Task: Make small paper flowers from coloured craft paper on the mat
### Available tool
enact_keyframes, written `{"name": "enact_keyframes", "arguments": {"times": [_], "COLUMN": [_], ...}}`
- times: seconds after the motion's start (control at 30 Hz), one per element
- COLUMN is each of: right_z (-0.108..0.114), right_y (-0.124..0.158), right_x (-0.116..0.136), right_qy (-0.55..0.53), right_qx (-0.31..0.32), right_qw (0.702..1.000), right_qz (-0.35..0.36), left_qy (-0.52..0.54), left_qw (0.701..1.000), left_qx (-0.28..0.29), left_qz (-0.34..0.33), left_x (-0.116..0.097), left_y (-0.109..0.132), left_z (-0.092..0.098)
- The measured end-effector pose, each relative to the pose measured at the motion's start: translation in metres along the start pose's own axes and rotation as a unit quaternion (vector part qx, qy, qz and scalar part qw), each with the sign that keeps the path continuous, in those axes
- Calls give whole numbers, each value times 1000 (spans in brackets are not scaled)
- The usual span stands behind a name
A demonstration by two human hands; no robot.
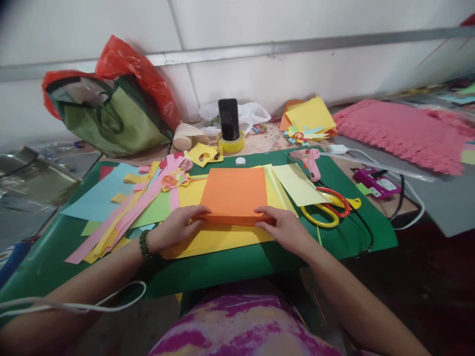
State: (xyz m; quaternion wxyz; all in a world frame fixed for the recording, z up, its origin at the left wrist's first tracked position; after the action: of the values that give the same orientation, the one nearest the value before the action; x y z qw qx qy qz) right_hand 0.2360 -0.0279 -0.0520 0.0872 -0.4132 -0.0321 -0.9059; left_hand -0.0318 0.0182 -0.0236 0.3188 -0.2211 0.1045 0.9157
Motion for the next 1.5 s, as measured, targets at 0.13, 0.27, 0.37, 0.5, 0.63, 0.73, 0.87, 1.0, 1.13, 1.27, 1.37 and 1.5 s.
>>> {"name": "enact_keyframes", "arguments": {"times": [0.13, 0.27, 0.37, 0.5, 0.63, 0.73, 0.87, 1.0, 1.13, 1.27, 1.37, 1.5], "right_z": [3, 2, 0, -1, -3, -5, -7, -8, -10, -12, -15, -14], "right_y": [-6, -6, -3, -1, 0, 0, 2, 4, 5, 7, 10, 13], "right_x": [-1, 4, 6, 7, 8, 9, 9, 9, 7, 4, 1, 2], "right_qy": [-6, 14, 43, 94, 122, 142, 174, 189, 191, 201, 220, 273], "right_qx": [-36, -43, -48, -58, -60, -66, -69, -78, -79, -87, -100, -154], "right_qw": [997, 995, 993, 987, 982, 979, 971, 969, 969, 970, 968, 950], "right_qz": [-71, -89, -96, -121, -131, -132, -145, -140, -138, -109, -72, -1], "left_qy": [69, 91, 68, 28, -43, -114, -179, -229, -259, -287, -332, -352], "left_qw": [994, 988, 988, 988, 989, 985, 977, 968, 962, 953, 941, 930], "left_qx": [-6, -34, -50, -51, -52, -56, -42, -11, 9, 7, -41, -38], "left_qz": [88, 117, 129, 146, 134, 120, 111, 103, 91, 96, 58, -99], "left_x": [8, 12, 11, 9, 8, 5, 0, -6, -9, -7, -8, -16], "left_y": [-7, -10, -9, -6, -4, -3, -3, -5, -6, -5, -2, 1], "left_z": [5, 4, 2, 0, -3, -6, -8, -9, -9, -9, -7, -10]}}
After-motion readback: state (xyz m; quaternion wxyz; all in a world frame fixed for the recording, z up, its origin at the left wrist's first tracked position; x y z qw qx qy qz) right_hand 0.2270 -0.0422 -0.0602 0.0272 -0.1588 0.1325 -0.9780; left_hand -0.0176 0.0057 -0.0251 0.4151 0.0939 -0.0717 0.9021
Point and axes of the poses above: each hand's wrist, its own y-axis away from the middle knuckle, its own z-axis out of the back of the hand, x = y × z, the point moved 3 cm from there along -y, towards the middle knuckle, and after that the axes turned 2 degrees about x, right-handed, at the moved point
